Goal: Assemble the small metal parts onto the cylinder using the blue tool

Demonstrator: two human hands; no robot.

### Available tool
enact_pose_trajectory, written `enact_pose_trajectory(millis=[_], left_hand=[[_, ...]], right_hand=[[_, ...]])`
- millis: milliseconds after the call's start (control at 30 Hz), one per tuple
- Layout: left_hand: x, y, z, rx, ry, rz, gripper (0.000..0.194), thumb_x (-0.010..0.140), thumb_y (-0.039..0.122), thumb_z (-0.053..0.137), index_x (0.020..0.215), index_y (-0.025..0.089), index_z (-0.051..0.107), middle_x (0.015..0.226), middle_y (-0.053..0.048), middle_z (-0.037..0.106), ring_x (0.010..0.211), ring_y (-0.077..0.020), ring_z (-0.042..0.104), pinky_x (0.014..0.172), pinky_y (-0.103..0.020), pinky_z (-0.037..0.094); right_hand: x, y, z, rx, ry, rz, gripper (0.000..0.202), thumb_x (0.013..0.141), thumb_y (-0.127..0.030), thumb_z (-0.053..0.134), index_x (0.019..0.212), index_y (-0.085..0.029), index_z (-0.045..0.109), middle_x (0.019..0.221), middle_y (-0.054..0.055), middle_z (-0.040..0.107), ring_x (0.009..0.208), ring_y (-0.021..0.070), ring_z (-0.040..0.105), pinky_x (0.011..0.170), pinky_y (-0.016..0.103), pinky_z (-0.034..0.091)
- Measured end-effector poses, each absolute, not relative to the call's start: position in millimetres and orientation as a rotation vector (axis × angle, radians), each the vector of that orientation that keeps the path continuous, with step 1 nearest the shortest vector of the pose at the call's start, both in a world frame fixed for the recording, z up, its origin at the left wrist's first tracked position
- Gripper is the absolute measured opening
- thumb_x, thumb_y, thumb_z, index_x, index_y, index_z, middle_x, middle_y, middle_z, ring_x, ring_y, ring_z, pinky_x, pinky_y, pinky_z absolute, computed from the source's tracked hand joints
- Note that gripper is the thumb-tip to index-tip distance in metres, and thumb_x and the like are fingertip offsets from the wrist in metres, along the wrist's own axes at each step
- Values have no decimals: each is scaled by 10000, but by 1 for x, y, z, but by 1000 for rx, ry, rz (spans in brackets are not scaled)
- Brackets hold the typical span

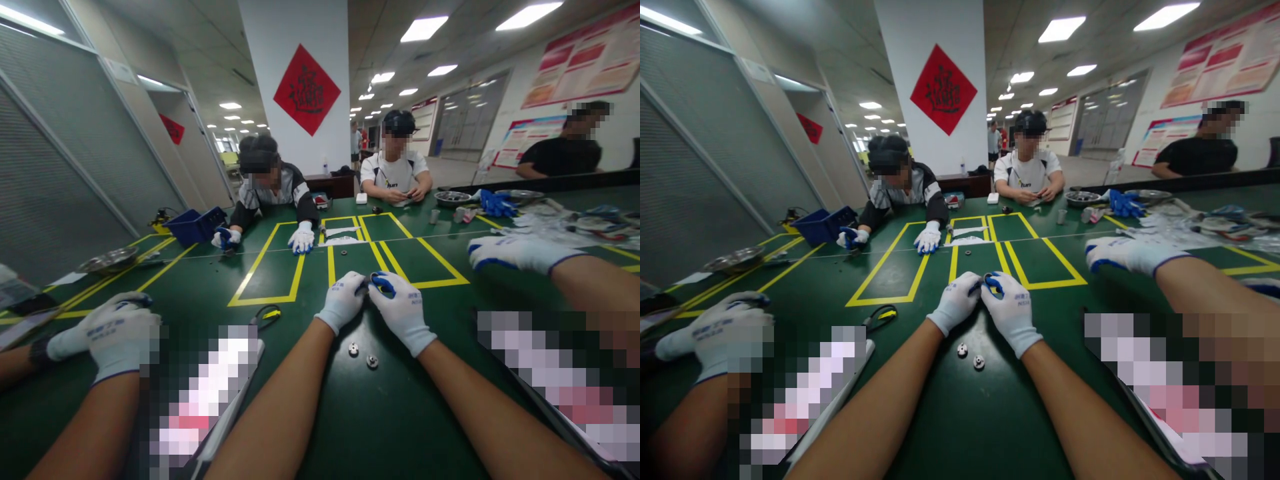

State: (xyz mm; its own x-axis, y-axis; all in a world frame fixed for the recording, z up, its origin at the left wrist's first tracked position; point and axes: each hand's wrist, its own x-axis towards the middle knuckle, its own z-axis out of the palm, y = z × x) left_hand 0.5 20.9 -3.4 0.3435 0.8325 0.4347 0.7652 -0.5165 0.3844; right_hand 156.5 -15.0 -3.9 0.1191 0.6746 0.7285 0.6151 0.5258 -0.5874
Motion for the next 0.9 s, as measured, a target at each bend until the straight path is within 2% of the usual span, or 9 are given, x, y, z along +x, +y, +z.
enact_pose_trajectory(millis=[600, 900], left_hand=[[-3, 22, -3, 2464, 1620, 854, 131, 911, 221, 604, 979, 222, 716, 1061, -57, 697, 966, -224, 659, 842, -328, 549], [-2, 21, 0, 2484, 1605, 794, 132, 924, 222, 593, 980, 229, 712, 1062, -51, 693, 957, -201, 655, 825, -292, 539]], right_hand=[[158, -11, -9, -1168, -1574, 172, 253, 828, -356, 667, 979, -181, 770, 1092, 128, 760, 1043, 289, 709, 990, 465, 550], [157, -12, -7, -1165, -1569, 137, 257, 841, -360, 665, 998, -179, 757, 1090, 128, 756, 1033, 286, 707, 981, 459, 553]])
